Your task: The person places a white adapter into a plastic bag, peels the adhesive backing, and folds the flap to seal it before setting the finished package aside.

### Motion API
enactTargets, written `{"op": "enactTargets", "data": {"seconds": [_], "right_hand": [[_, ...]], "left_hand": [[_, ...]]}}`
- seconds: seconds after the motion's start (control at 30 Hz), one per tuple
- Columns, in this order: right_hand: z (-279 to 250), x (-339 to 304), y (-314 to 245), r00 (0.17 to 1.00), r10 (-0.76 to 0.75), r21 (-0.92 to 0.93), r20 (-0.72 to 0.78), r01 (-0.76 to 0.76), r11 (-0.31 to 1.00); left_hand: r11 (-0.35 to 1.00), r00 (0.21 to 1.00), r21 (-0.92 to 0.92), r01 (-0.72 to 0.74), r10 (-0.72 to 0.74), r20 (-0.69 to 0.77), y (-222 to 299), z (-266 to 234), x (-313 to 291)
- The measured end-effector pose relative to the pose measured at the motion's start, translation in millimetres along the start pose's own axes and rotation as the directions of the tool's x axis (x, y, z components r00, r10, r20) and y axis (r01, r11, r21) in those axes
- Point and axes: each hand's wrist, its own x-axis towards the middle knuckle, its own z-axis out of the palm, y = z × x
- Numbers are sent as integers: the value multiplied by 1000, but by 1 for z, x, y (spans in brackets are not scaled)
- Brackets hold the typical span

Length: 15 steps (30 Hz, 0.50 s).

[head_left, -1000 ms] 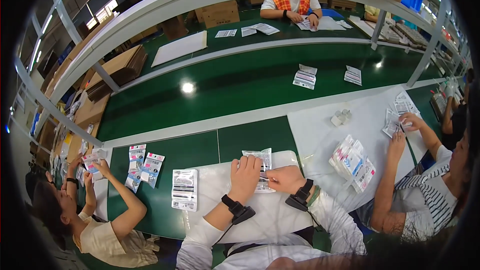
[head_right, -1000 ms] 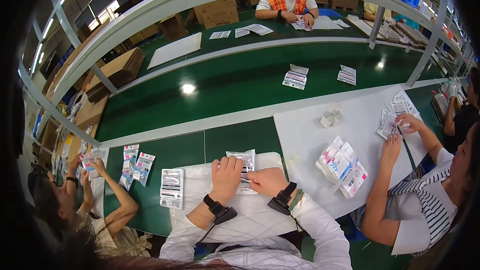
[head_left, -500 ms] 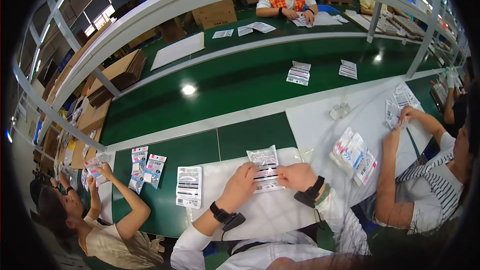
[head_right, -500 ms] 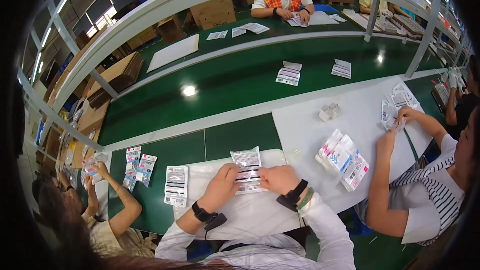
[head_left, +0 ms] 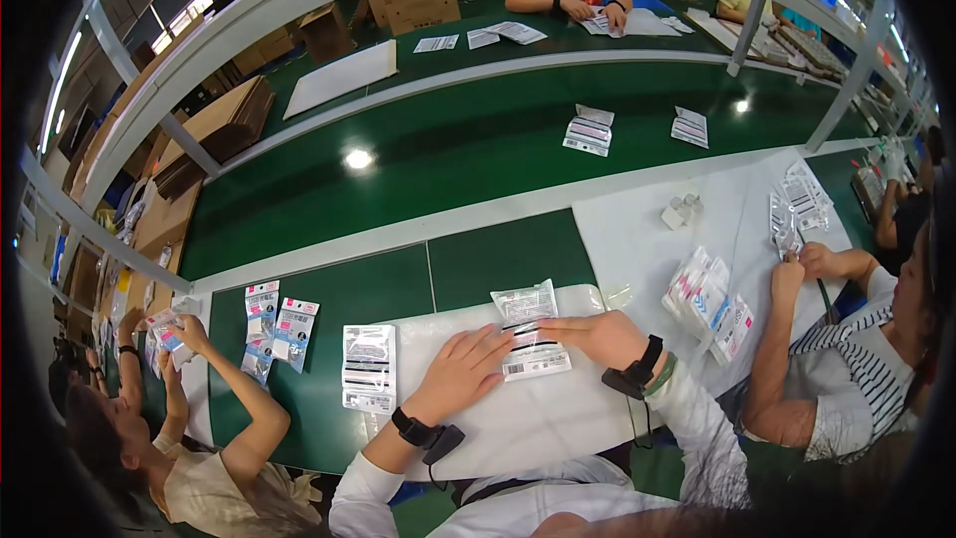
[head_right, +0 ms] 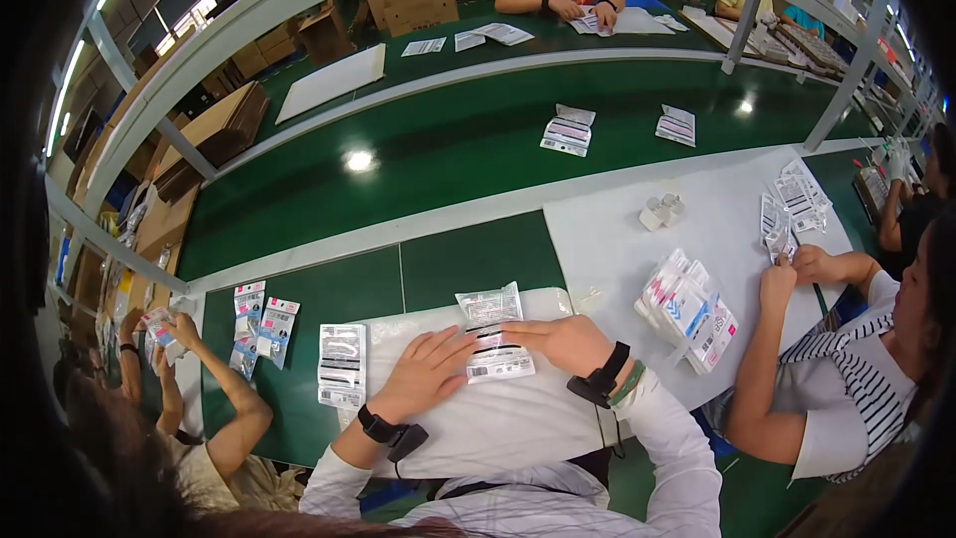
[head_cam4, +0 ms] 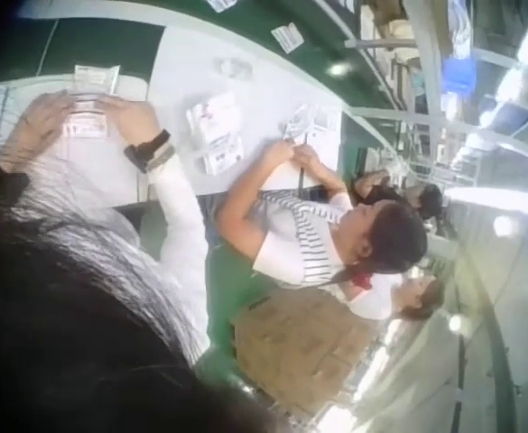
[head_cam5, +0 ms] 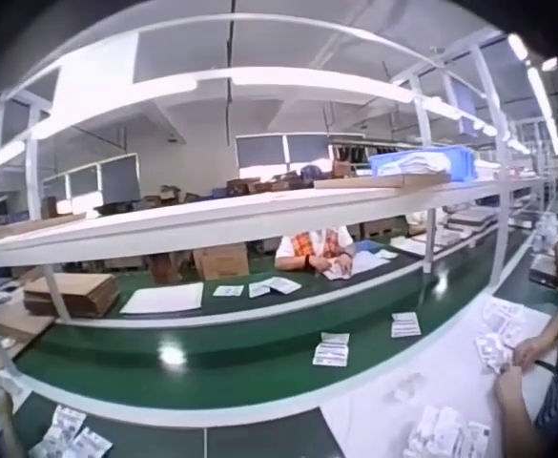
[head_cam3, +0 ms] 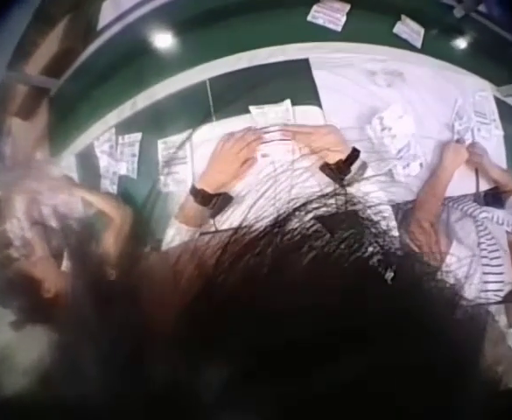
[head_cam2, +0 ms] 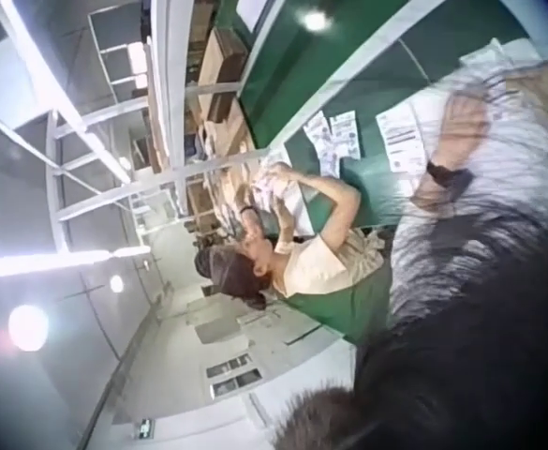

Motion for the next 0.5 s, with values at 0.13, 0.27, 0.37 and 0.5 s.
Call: {"op": "enactTargets", "data": {"seconds": [0.13, 0.27, 0.37, 0.5], "right_hand": [[-12, 3, 2, 980, 31, -101, 196, -11, 995], [-11, -6, 6, 981, 22, -95, 191, -4, 996], [-5, -15, 17, 989, 28, -58, 145, -20, 998], [-17, -5, -1, 966, 125, -121, 226, -100, 988]], "left_hand": [[999, 998, 49, -1, -2, 65, -7, 0, -5], [999, 995, 45, 10, -15, 99, -7, -2, -9], [999, 994, 45, 24, -28, 106, -10, -3, -8], [999, 982, -24, 41, -36, 183, -15, -4, -10]]}}
